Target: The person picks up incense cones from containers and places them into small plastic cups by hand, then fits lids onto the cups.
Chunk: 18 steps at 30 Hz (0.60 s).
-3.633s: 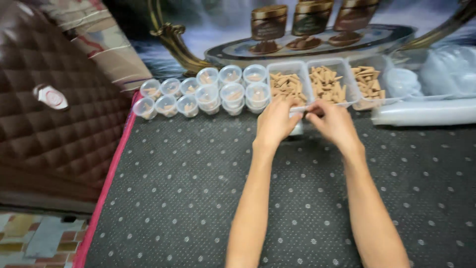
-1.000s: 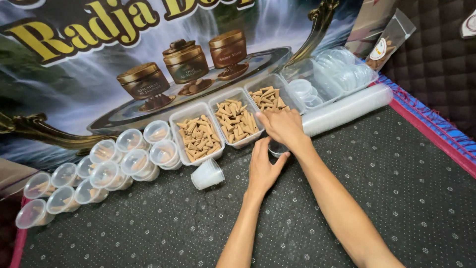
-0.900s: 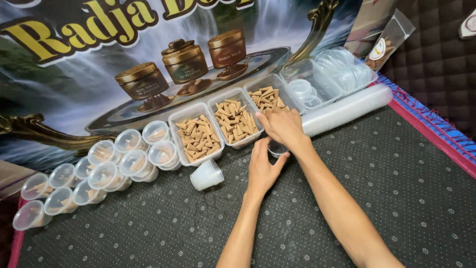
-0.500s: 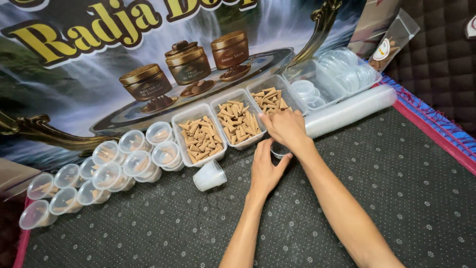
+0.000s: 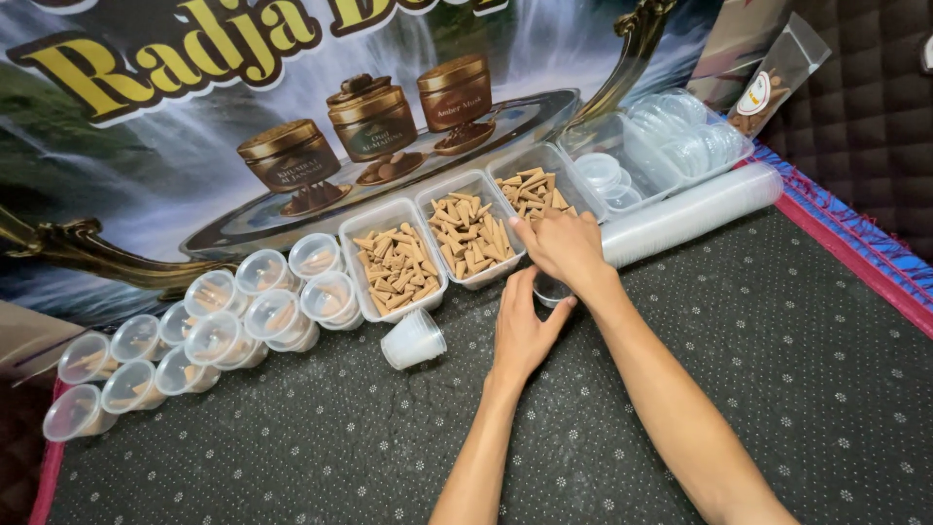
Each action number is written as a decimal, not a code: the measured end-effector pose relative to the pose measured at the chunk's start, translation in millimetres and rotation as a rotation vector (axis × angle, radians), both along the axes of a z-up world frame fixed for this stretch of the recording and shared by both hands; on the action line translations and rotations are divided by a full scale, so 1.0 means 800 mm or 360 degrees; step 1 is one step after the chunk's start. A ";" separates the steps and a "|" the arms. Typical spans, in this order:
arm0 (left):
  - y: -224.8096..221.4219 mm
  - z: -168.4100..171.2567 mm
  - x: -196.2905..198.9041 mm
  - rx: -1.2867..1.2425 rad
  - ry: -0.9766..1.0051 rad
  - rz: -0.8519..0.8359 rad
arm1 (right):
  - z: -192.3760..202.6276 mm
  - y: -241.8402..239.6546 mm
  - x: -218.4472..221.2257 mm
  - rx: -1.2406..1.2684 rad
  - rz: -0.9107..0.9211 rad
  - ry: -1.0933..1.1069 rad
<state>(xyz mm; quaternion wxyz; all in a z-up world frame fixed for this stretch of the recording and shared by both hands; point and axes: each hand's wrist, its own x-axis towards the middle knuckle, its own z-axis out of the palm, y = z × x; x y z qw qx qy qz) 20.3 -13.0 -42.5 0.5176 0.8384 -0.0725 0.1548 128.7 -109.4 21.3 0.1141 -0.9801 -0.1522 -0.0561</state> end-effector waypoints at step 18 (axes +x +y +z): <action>0.002 0.009 -0.004 0.0003 0.0055 0.0012 | 0.010 -0.002 -0.005 -0.0028 0.0017 0.0111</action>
